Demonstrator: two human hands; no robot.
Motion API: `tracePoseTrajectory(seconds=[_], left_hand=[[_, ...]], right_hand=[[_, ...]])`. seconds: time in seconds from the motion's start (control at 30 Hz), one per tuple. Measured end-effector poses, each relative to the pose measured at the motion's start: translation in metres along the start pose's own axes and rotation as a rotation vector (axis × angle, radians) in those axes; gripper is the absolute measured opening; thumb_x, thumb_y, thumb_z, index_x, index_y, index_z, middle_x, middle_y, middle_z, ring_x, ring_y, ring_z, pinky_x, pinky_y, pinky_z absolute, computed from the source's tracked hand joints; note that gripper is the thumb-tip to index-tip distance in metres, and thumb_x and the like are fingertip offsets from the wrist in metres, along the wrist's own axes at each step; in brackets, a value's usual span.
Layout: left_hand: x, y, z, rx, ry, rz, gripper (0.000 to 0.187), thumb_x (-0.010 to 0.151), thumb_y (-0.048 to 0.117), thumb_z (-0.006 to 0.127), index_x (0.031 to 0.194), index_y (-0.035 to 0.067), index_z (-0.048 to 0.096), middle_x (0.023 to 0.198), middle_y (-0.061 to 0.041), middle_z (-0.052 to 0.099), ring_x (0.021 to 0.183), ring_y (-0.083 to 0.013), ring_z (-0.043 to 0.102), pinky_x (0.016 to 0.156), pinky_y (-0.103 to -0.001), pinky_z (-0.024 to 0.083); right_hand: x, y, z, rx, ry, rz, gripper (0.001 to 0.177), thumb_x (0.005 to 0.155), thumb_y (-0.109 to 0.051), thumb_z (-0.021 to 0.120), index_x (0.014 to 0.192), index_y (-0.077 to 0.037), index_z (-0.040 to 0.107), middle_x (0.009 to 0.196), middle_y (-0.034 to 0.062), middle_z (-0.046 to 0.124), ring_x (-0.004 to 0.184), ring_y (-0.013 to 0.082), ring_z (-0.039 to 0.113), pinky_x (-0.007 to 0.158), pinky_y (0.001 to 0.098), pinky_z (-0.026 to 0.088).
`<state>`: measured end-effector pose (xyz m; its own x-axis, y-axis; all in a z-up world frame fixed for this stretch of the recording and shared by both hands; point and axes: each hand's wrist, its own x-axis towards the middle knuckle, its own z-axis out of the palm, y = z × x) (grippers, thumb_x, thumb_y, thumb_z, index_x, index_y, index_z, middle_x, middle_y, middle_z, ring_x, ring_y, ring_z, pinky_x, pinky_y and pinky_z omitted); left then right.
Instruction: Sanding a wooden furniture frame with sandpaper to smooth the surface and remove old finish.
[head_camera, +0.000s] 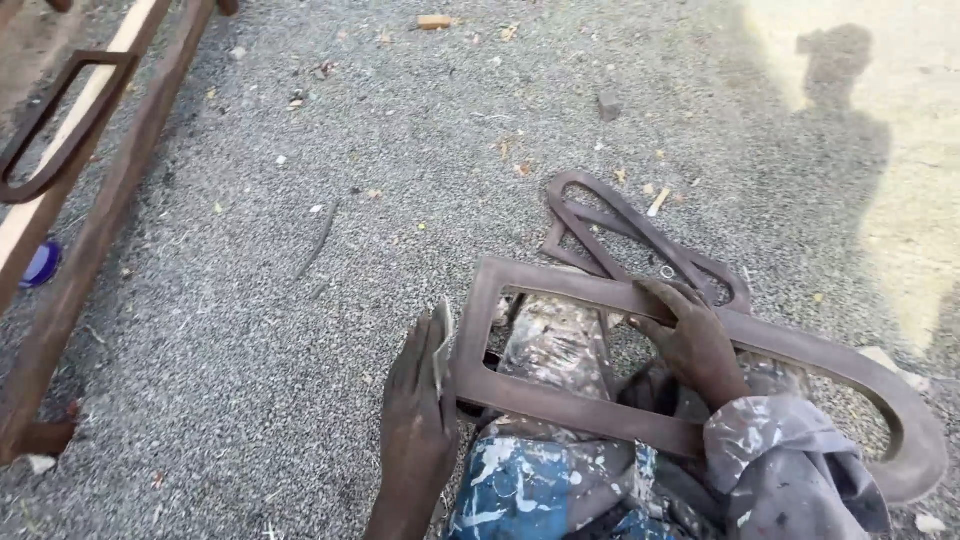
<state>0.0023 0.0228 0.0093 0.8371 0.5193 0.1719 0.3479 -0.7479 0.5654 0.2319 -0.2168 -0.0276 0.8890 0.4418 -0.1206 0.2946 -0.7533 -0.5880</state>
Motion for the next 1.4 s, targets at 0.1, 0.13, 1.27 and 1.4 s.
tracePoseTrajectory(seconds=[0.1, 0.13, 1.27, 1.4], left_hand=[[0.008, -0.001, 0.029, 0.301, -0.124, 0.226, 0.060, 0.100, 0.024, 0.044, 0.157, 0.012, 0.032, 0.165, -0.006, 0.031, 0.154, -0.0274, 0.021, 0.125, -0.050, 0.009], [0.010, 0.006, 0.034, 0.281, -0.162, 0.249, 0.060, 0.099, 0.026, 0.045, 0.155, 0.006, 0.035, 0.163, -0.013, 0.034, 0.153, -0.0314, 0.024, 0.123, -0.050, 0.013], [0.053, -0.136, -0.005, 0.131, -0.059, -0.585, 0.061, 0.121, 0.038, 0.032, 0.096, -0.007, 0.064, 0.078, -0.024, 0.064, 0.062, -0.0332, 0.061, 0.062, -0.049, 0.049], [0.077, -0.136, 0.015, -0.088, 0.029, -0.675, 0.055, 0.112, 0.040, 0.030, 0.147, 0.002, 0.046, 0.127, -0.033, 0.061, 0.106, -0.0476, 0.065, 0.091, -0.060, 0.049]], right_hand=[[-0.007, 0.042, -0.010, -0.027, 0.056, -0.004, 0.062, 0.083, -0.032, 0.074, 0.142, -0.018, 0.059, 0.139, 0.0111, 0.062, 0.109, 0.0323, 0.068, 0.098, 0.0462, 0.053], [-0.010, 0.056, -0.015, -0.053, 0.048, 0.034, 0.062, 0.084, -0.033, 0.074, 0.143, -0.021, 0.058, 0.136, 0.0126, 0.062, 0.113, 0.0334, 0.065, 0.101, 0.0483, 0.051], [-0.152, 0.082, -0.026, -0.113, 0.296, 0.388, 0.055, 0.087, -0.018, 0.057, 0.142, -0.018, 0.054, 0.159, 0.0057, 0.039, 0.141, 0.0377, 0.031, 0.117, 0.0648, 0.021], [-0.142, -0.017, -0.021, 0.035, -0.059, 0.248, 0.043, 0.092, -0.034, 0.056, 0.134, -0.024, 0.058, 0.131, 0.0071, 0.065, 0.112, 0.0310, 0.068, 0.103, 0.0517, 0.052]])
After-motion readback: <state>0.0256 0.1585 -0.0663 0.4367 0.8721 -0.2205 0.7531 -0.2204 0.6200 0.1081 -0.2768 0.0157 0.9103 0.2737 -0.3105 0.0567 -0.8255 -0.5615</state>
